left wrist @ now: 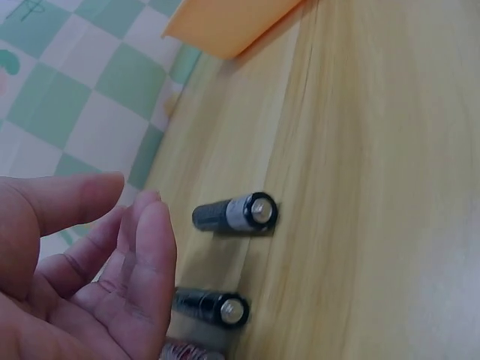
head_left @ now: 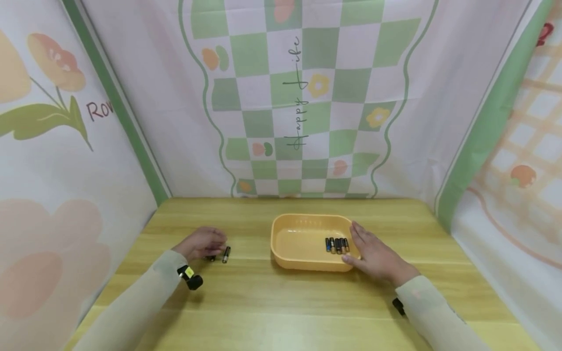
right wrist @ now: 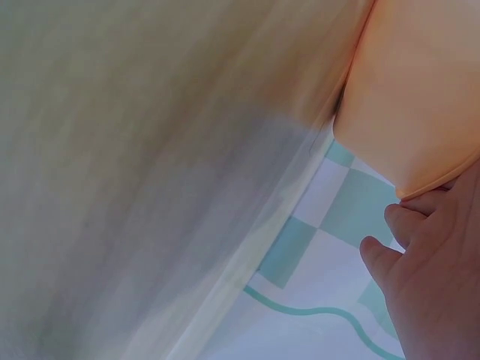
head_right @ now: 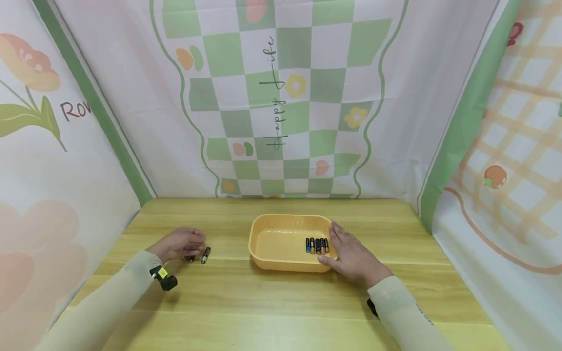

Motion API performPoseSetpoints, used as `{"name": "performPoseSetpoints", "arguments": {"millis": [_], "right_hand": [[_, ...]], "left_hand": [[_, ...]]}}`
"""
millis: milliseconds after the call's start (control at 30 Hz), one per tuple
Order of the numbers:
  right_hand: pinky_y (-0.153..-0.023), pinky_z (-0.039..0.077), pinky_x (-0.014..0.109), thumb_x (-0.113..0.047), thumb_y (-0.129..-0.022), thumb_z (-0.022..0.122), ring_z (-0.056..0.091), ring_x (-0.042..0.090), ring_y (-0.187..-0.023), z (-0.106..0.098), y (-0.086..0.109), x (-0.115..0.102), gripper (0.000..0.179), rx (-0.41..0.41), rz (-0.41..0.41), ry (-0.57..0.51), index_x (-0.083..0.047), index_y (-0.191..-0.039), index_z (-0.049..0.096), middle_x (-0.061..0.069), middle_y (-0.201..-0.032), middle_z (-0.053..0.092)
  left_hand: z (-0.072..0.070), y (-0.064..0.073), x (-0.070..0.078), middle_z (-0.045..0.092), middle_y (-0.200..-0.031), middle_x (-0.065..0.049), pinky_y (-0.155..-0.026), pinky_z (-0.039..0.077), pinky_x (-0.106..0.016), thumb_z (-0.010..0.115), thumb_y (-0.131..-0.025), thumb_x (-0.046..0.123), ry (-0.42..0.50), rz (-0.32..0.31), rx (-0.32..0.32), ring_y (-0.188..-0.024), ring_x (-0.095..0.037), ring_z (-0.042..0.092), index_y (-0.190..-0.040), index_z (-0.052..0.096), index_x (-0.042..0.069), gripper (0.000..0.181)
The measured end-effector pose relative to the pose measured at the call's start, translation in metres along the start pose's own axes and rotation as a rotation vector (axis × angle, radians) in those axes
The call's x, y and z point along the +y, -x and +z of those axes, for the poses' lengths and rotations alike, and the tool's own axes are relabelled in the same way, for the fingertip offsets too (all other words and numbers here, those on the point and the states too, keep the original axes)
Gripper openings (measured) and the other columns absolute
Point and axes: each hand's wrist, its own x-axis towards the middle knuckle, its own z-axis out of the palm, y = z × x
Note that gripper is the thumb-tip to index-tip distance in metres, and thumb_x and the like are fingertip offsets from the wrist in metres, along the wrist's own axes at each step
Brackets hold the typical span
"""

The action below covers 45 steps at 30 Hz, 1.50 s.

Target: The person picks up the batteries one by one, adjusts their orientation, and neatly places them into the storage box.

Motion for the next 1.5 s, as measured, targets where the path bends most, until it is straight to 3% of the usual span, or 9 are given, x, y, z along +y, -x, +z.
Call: {"name": "performPoseSetpoints", "arguments": {"millis": [267,567,733,867,1133,1500], "right_hand": [[-0.116,0.015,0.053,-0.065,-0.096,0.039,0.009,0.037,-0.145,-0.001,-0.001,0.003,0.095,0.009,-0.003,0.008,0.003,-0.153,0.007,0.014,-0.161,-0.004],[-0.116,0.015,0.054,-0.066,-0.095,0.04,0.008,0.036,-0.145,0.0,-0.001,0.001,0.096,-0.005,0.0,-0.005,0.003,-0.153,0.007,0.014,-0.161,-0.004],[-0.116,0.016,0.054,-0.067,-0.095,0.039,0.008,0.036,-0.145,0.0,-0.001,0.001,0.096,0.003,-0.001,-0.005,0.003,-0.153,0.008,0.014,-0.161,-0.003],[-0.116,0.015,0.054,-0.067,-0.095,0.04,0.009,0.037,-0.145,0.001,0.0,0.0,0.096,0.005,-0.004,-0.013,0.004,-0.153,0.008,0.015,-0.16,-0.003],[-0.116,0.016,0.055,-0.066,-0.095,0.041,0.01,0.037,-0.145,0.002,0.001,-0.002,0.095,0.018,-0.009,-0.032,0.004,-0.153,0.01,0.015,-0.161,-0.001],[-0.116,0.017,0.054,-0.065,-0.095,0.041,0.011,0.037,-0.145,0.001,0.002,-0.001,0.095,0.037,-0.012,-0.013,0.004,-0.152,0.011,0.015,-0.16,0.0]], "left_hand": [[-0.012,0.004,-0.003,0.066,-0.098,-0.019,-0.071,0.059,-0.03,0.061,-0.093,0.004,-0.032,0.003,0.053,-0.079,-0.021,0.066,-0.116,0.056,-0.006,0.025],[-0.03,0.012,-0.006,0.065,-0.099,-0.02,-0.072,0.059,-0.031,0.062,-0.093,0.004,-0.055,0.018,0.079,-0.078,-0.02,0.065,-0.12,0.054,-0.009,0.031],[-0.037,0.015,-0.009,0.066,-0.091,-0.018,-0.067,0.057,-0.032,0.063,-0.091,0.004,-0.241,0.073,0.108,-0.075,-0.023,0.063,-0.103,0.062,-0.006,0.016],[-0.036,0.017,-0.011,0.066,-0.084,-0.015,-0.061,0.055,-0.032,0.065,-0.088,0.004,-0.36,0.069,0.135,-0.072,-0.024,0.062,-0.092,0.066,-0.002,0.007],[-0.03,0.018,-0.015,0.066,-0.083,-0.014,-0.059,0.056,-0.032,0.068,-0.085,0.002,-0.327,0.024,0.164,-0.069,-0.022,0.062,-0.09,0.063,-0.004,0.009],[-0.024,0.013,-0.015,0.067,-0.081,-0.012,-0.058,0.056,-0.032,0.071,-0.081,0.001,-0.4,-0.004,0.211,-0.069,-0.023,0.063,-0.09,0.065,-0.003,0.011]]}}
